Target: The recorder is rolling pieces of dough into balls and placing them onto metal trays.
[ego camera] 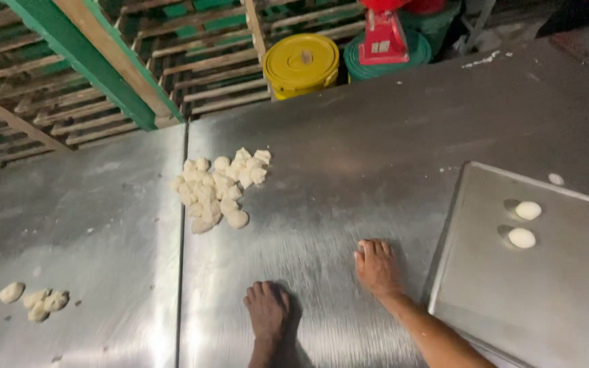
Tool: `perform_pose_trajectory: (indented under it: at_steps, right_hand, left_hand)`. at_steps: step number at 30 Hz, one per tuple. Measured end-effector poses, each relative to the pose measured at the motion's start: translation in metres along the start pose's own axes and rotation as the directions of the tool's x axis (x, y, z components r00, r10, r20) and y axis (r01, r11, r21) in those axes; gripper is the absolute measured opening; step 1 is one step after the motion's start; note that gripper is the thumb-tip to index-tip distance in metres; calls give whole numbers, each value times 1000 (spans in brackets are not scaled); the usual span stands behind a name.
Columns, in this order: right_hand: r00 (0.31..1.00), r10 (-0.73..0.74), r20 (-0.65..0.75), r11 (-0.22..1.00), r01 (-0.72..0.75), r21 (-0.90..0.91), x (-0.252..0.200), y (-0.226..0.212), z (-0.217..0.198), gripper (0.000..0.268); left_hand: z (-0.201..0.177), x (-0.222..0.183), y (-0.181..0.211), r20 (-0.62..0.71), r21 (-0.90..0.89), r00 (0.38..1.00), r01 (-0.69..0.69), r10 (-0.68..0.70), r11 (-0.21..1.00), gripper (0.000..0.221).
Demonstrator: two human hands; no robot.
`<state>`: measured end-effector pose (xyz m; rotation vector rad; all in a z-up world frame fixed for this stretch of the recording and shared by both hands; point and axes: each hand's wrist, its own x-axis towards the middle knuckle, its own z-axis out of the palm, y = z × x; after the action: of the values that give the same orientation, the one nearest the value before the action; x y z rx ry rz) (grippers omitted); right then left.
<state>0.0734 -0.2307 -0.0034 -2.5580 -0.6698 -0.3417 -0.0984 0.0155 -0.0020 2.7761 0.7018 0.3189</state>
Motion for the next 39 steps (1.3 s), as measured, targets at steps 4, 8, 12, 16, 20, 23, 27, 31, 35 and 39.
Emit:
perform_pose_trajectory:
  at_steps: [4, 8, 12, 16, 20, 23, 27, 31, 35, 39]
  right_hand:
    - [987, -4, -161, 997, 16, 74, 26, -40, 14, 32]
    - [988, -89, -127, 975, 113, 193, -17, -62, 16, 18]
    - [904, -356, 236, 928, 312, 203, -72, -9, -4, 24]
    - [954, -250, 163, 968, 242, 70, -25, 13, -23, 22]
    - [979, -29, -200, 995, 47, 88, 43, -6, -5, 25]
    - [969, 76, -233, 991, -47, 126, 46, -35, 10, 26]
    - [979, 141, -144, 975, -113, 190, 7, -40, 35, 27]
    - [994, -63, 86, 982, 46, 185, -38, -12, -4, 23]
    - [997, -31, 73, 999, 28, 45, 4, 21, -9, 27]
    - [917, 210, -338, 975, -224, -1, 54, -2, -4, 15]
  left_hand:
    - [22, 38, 35, -77, -113, 994, 63, -72, 992, 24]
    - [40, -3, 69, -156, -158, 985, -97, 72, 983, 25]
    - [90, -82, -2, -26, -61, 972, -235, 234, 970, 27]
    - [27, -18, -23, 101, -57, 984, -141, 147, 988, 32]
    - [17, 58, 4, -44, -25, 993, -107, 106, 994, 32]
    - [21, 69, 33, -63, -80, 997, -57, 52, 995, 31]
    - [37, 34, 53, -175, -114, 971, -182, 160, 977, 27]
    - [91, -27, -37, -85, -47, 944, -325, 320, 945, 41]
    - [92, 22, -76, 64, -74, 946, -312, 316, 947, 29]
    - [34, 82, -11, -73, -126, 970, -241, 234, 962, 36]
